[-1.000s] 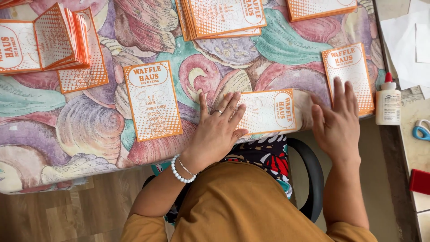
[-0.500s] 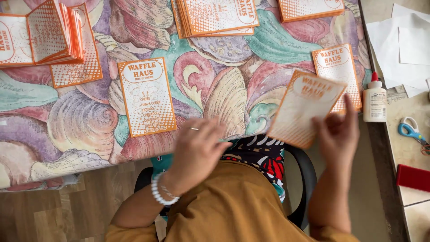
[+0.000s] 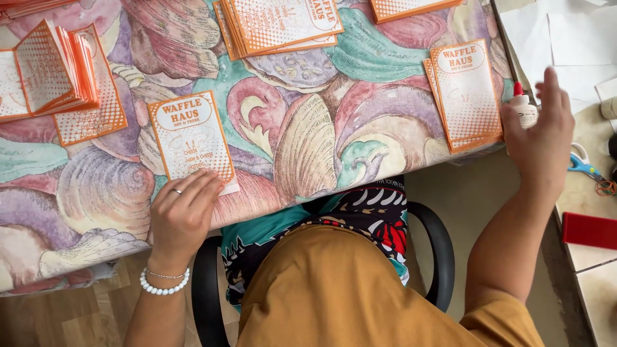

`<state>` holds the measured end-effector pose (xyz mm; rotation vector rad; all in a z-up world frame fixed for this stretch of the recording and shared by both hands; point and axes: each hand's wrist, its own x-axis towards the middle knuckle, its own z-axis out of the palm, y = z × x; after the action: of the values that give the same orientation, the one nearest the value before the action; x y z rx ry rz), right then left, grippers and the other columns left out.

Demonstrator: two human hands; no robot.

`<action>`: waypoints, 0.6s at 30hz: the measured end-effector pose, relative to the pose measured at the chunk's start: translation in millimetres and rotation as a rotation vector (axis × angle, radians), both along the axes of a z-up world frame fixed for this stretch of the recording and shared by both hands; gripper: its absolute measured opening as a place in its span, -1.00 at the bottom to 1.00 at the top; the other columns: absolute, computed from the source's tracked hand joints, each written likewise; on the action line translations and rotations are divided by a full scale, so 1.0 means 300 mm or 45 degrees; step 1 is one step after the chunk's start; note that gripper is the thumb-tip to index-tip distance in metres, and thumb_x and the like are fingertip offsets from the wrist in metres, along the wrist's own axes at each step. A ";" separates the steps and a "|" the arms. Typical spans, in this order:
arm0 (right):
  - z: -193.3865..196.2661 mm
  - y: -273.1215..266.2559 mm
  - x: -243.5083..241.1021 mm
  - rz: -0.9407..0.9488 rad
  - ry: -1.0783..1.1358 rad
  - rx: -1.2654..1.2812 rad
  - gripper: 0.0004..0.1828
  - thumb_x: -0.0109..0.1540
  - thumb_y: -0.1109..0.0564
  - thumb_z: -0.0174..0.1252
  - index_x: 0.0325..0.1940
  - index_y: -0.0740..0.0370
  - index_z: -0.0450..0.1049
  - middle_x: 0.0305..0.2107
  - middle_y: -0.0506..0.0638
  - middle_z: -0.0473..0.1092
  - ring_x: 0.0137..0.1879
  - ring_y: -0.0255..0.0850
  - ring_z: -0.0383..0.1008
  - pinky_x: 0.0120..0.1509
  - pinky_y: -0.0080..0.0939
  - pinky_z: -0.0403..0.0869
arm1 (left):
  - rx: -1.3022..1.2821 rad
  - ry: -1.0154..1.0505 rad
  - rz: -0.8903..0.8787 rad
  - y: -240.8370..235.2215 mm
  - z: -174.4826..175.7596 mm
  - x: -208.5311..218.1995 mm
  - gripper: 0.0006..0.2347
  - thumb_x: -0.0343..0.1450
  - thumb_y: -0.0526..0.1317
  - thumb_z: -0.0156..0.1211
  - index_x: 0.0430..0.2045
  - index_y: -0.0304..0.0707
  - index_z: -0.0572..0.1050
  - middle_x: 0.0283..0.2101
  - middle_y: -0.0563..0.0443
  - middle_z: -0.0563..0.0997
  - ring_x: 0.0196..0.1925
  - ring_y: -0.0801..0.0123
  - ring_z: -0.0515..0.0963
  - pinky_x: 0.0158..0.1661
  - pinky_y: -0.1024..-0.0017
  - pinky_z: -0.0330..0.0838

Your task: Applying glue to paper templates and folding them to assemble small bags.

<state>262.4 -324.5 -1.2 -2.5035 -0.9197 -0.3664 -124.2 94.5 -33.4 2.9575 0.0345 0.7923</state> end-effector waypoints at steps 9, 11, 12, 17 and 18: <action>-0.082 0.365 -0.571 0.390 0.007 0.595 -0.61 0.14 0.32 0.45 0.05 0.37 0.59 -0.02 0.24 0.56 0.13 0.20 0.59 0.20 0.09 0.55 | -0.668 -0.671 0.041 -0.371 -0.037 0.358 -0.92 0.41 -0.39 0.33 -0.28 -0.28 0.65 -0.25 -0.08 0.73 -0.29 0.17 0.72 -0.25 0.34 0.57; -0.090 0.472 -0.646 0.577 -0.050 0.409 -0.58 0.26 0.23 0.29 0.22 0.26 0.54 0.15 0.21 0.48 0.27 0.15 0.50 0.31 0.07 0.48 | -0.715 -0.840 0.040 -0.433 -0.038 0.434 -0.75 0.41 -0.42 0.36 -0.03 -0.36 0.59 -0.20 -0.13 0.72 -0.26 0.22 0.74 -0.29 0.43 0.62; -0.121 0.481 -0.645 0.578 -0.048 0.414 -0.58 0.26 0.23 0.29 0.22 0.26 0.54 0.15 0.21 0.48 0.27 0.15 0.50 0.31 0.07 0.48 | -0.710 -0.838 0.041 -0.435 -0.051 0.422 -0.75 0.41 -0.42 0.36 -0.03 -0.36 0.59 -0.20 -0.13 0.72 -0.26 0.22 0.74 -0.29 0.43 0.62; -0.222 0.476 -0.605 0.642 -0.181 0.133 -0.51 0.38 -0.08 0.13 0.35 0.14 0.47 0.25 0.07 0.43 0.39 0.02 0.39 0.40 0.04 0.36 | -0.707 -0.662 0.039 -0.397 -0.069 0.291 -0.58 0.38 -0.54 0.23 0.18 -0.35 0.51 -0.37 -0.10 0.58 -0.39 0.26 0.60 -0.40 0.36 0.55; -0.214 0.470 -0.597 0.645 -0.178 0.136 -0.51 0.38 -0.08 0.13 0.35 0.14 0.47 0.25 0.07 0.43 0.39 0.02 0.39 0.40 0.04 0.36 | -0.704 -0.660 0.042 -0.375 -0.072 0.271 -0.58 0.38 -0.54 0.23 0.18 -0.35 0.51 -0.37 -0.10 0.58 -0.39 0.26 0.60 -0.40 0.36 0.55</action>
<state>83.4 -183.4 -65.4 -2.0718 -1.4975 -0.4099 -42.9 -18.0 -55.1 2.1814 0.2280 1.2813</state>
